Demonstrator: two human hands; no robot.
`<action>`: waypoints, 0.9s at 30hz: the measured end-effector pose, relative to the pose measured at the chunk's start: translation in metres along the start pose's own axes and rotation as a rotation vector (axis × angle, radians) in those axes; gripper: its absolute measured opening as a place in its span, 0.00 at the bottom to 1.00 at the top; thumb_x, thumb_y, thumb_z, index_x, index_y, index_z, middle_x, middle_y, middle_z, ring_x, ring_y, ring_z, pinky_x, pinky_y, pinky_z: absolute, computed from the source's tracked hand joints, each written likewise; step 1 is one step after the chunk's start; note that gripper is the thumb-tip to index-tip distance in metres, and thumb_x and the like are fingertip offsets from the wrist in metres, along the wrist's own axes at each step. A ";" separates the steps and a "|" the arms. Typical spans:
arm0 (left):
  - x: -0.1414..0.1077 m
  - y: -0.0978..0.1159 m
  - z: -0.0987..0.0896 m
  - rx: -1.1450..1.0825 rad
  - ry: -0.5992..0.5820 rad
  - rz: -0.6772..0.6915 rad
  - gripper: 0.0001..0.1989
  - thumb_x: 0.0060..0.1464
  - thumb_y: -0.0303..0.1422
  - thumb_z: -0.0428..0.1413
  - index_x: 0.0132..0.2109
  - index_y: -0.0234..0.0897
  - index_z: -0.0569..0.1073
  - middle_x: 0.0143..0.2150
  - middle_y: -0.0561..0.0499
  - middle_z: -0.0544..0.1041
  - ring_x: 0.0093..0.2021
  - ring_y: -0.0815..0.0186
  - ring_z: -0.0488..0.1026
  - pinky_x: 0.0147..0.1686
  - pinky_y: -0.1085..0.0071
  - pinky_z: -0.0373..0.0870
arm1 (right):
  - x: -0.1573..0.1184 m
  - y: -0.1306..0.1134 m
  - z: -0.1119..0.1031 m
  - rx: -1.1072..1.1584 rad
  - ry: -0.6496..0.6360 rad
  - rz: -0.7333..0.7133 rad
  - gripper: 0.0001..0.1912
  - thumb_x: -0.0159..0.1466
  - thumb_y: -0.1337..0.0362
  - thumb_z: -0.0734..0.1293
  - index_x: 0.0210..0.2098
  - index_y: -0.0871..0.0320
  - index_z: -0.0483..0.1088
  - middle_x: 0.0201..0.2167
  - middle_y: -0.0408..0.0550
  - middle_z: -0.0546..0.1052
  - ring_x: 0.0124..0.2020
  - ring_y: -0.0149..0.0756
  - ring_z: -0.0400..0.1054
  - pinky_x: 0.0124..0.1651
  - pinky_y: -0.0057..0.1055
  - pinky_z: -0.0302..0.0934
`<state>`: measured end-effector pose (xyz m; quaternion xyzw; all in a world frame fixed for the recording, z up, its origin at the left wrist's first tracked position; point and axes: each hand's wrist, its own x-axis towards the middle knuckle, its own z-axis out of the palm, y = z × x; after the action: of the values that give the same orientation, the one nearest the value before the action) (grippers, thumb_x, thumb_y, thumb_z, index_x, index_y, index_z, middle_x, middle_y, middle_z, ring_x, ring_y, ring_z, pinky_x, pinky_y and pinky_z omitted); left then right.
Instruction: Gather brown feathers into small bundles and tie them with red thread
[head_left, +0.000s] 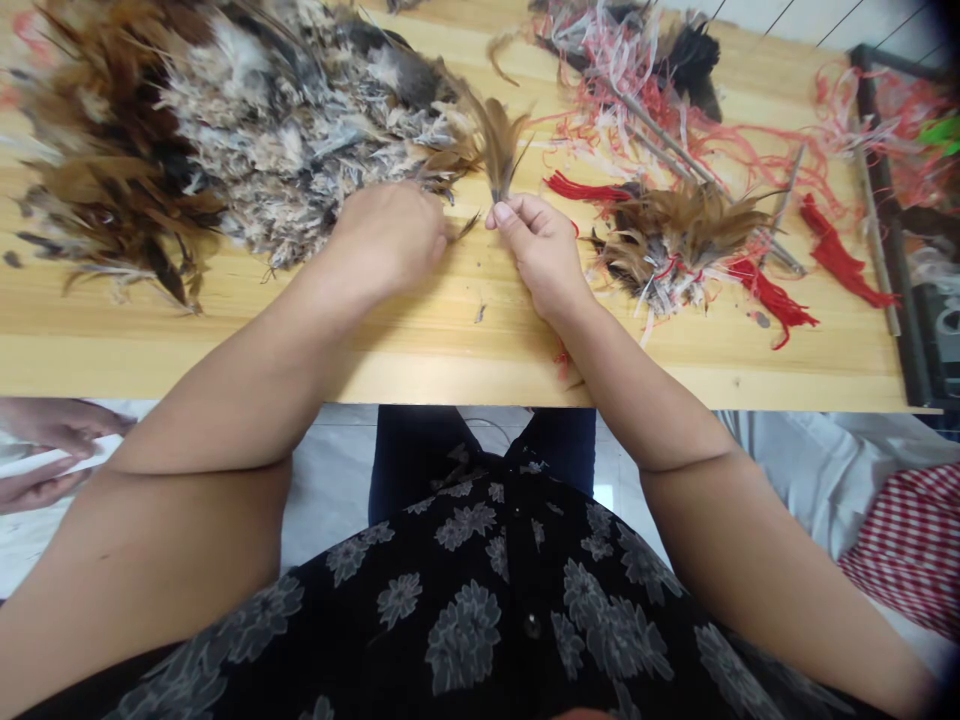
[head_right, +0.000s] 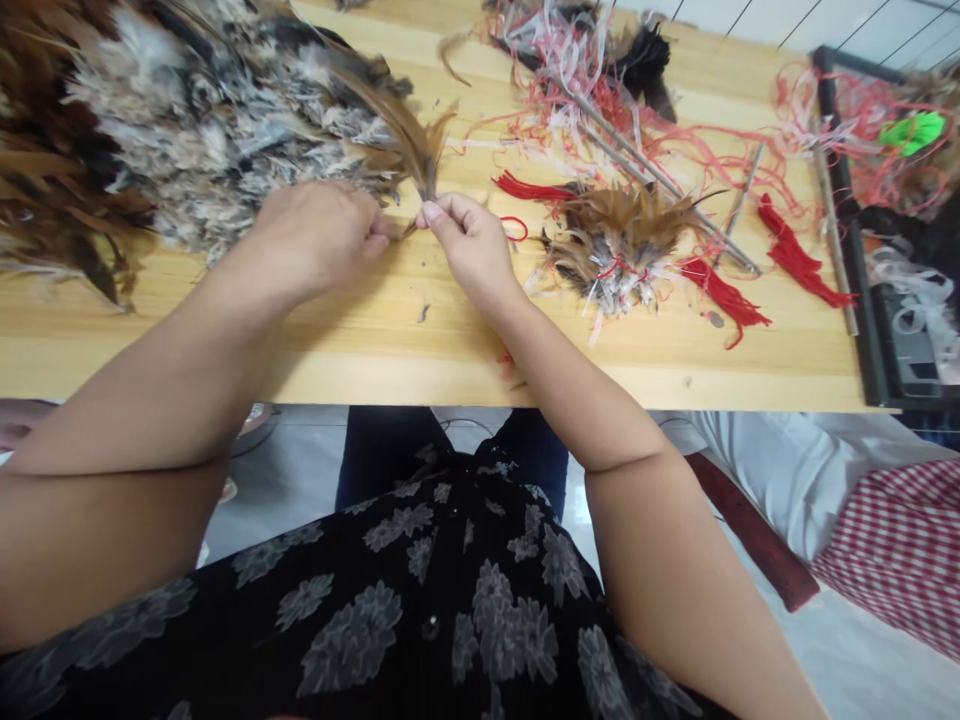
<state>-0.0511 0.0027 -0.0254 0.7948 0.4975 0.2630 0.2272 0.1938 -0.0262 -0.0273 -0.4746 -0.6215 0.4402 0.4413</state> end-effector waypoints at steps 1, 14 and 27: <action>0.001 0.004 -0.003 -0.038 0.012 0.006 0.15 0.64 0.35 0.70 0.33 0.43 0.72 0.36 0.48 0.79 0.64 0.43 0.84 0.71 0.59 0.77 | 0.000 0.001 0.000 -0.003 0.004 -0.001 0.25 0.84 0.41 0.67 0.40 0.55 0.76 0.36 0.42 0.76 0.48 0.36 0.77 0.69 0.41 0.79; 0.008 0.049 0.017 -0.569 0.132 0.044 0.17 0.71 0.46 0.77 0.48 0.45 0.78 0.36 0.51 0.81 0.36 0.56 0.84 0.45 0.57 0.85 | 0.016 0.031 0.001 0.025 0.000 -0.101 0.29 0.80 0.36 0.71 0.42 0.57 0.81 0.40 0.41 0.85 0.48 0.35 0.83 0.67 0.42 0.80; 0.004 0.058 0.014 -0.508 0.186 -0.026 0.14 0.67 0.33 0.77 0.40 0.42 0.79 0.35 0.54 0.81 0.38 0.60 0.82 0.45 0.66 0.80 | 0.013 0.029 0.004 -0.020 0.046 -0.113 0.30 0.78 0.35 0.72 0.39 0.56 0.81 0.37 0.41 0.82 0.48 0.37 0.84 0.65 0.45 0.82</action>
<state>-0.0017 -0.0178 0.0005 0.6782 0.4443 0.4485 0.3761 0.1940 -0.0088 -0.0544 -0.4530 -0.6413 0.3974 0.4750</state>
